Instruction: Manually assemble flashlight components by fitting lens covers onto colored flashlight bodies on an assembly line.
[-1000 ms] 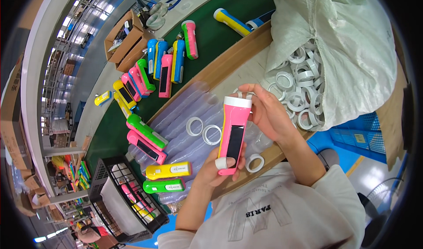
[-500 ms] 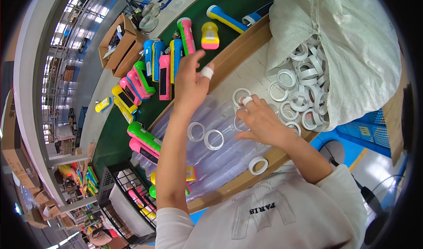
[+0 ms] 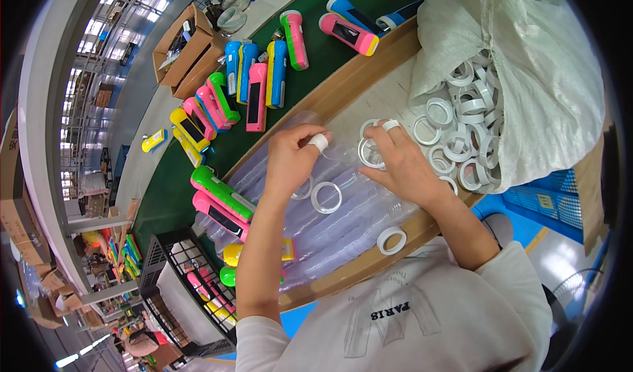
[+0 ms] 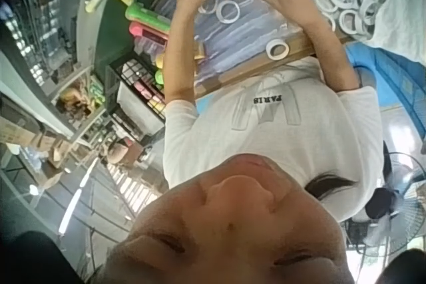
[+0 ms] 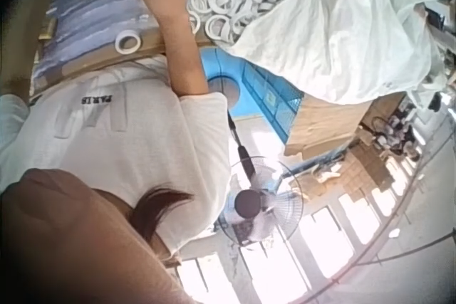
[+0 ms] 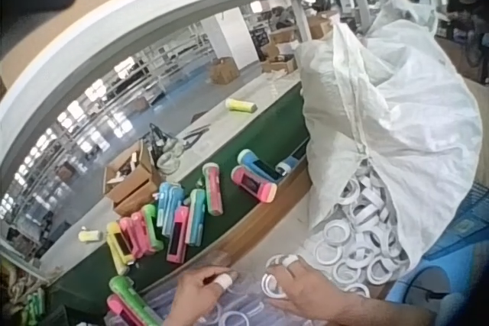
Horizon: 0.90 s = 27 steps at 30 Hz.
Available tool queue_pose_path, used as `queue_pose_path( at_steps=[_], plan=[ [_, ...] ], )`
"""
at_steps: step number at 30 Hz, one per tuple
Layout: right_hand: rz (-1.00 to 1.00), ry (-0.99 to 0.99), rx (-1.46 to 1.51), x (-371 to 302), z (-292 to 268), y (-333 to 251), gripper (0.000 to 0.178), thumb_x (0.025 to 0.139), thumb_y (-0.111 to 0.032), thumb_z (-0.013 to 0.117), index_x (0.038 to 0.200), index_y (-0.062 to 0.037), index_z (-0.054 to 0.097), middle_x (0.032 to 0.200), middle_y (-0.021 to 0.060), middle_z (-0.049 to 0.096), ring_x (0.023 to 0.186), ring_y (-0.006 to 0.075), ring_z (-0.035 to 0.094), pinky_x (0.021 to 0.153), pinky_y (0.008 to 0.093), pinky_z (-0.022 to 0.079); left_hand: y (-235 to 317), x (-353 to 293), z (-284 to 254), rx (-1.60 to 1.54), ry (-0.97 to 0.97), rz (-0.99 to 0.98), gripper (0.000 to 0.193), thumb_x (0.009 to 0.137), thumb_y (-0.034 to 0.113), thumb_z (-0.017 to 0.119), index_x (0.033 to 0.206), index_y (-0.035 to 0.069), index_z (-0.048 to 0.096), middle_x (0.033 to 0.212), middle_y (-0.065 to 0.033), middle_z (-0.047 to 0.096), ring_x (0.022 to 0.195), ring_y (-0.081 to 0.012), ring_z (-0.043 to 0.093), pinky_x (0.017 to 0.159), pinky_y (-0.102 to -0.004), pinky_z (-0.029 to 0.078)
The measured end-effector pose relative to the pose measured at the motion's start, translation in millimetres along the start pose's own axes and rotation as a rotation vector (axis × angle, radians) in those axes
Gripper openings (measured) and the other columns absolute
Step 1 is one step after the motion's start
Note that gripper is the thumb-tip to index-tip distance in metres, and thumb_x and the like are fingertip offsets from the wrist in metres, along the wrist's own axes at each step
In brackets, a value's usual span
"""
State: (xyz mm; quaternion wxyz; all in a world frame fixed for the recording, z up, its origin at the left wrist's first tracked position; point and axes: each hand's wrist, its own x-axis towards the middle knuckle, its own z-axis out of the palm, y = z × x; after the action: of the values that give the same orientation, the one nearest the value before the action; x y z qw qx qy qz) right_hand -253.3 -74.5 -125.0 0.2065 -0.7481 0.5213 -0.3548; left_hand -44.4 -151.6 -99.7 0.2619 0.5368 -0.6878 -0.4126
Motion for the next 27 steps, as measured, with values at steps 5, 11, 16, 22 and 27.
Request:
queue_pose_path(
  at_steps=[5,11,16,22,27],
  plan=[
    [0.044,0.037,0.008,1.8,3.4,-4.0,0.077,0.069,-0.012,0.080,0.133,-0.0030,0.038,0.120,0.0220,0.048,0.106,0.0423,0.050,0.088,0.0452,0.047,27.8,-1.2,24.8,-0.239,-0.095,-0.041,0.014,0.083,0.012,0.070,0.092,0.001,0.071,0.072,-0.0057,0.066,0.066,-0.0095,0.056,0.062,-0.0277,0.046],
    [0.083,0.048,0.286,10.1,-4.3,-4.0,0.080,0.073,-0.009,0.077,0.140,-0.0076,0.034,0.124,0.0224,0.046,0.105,0.0388,0.052,0.087,0.0439,0.047,0.3,112.3,8.8,0.593,0.370,0.345,0.041,0.083,0.023,0.070,0.120,0.011,0.060,0.094,-0.0152,0.065,0.090,-0.0313,0.063,0.075,-0.0405,0.051],
    [0.136,0.047,0.403,10.9,-5.1,-4.8,0.079,0.073,-0.002,0.074,0.141,-0.0101,0.034,0.127,0.0202,0.042,0.093,0.0320,0.053,0.084,0.0387,0.048,-26.5,170.7,21.2,1.112,0.304,0.133,0.063,0.083,0.037,0.068,0.139,0.022,0.042,0.100,-0.0188,0.065,0.093,-0.0388,0.064,0.079,-0.0473,0.052],
    [0.120,0.155,0.410,9.1,-5.6,-0.3,0.078,0.072,-0.001,0.075,0.140,-0.0091,0.038,0.121,0.0172,0.044,0.080,0.0233,0.048,0.076,0.0339,0.047,-39.3,152.8,-31.2,0.937,0.195,0.389,0.076,0.077,0.032,0.075,0.143,0.020,0.038,0.117,-0.0171,0.055,0.109,-0.0392,0.055,0.086,-0.0462,0.049],
    [0.084,0.222,0.425,8.8,-5.0,-1.3,0.076,0.071,-0.002,0.076,0.138,-0.0085,0.041,0.115,0.0137,0.046,0.077,0.0212,0.047,0.073,0.0317,0.046,-44.5,109.7,-27.6,1.083,0.110,-0.075,0.073,0.070,0.031,0.078,0.130,0.005,0.047,0.122,-0.0192,0.053,0.106,-0.0385,0.058,0.087,-0.0464,0.051]
  ],
)
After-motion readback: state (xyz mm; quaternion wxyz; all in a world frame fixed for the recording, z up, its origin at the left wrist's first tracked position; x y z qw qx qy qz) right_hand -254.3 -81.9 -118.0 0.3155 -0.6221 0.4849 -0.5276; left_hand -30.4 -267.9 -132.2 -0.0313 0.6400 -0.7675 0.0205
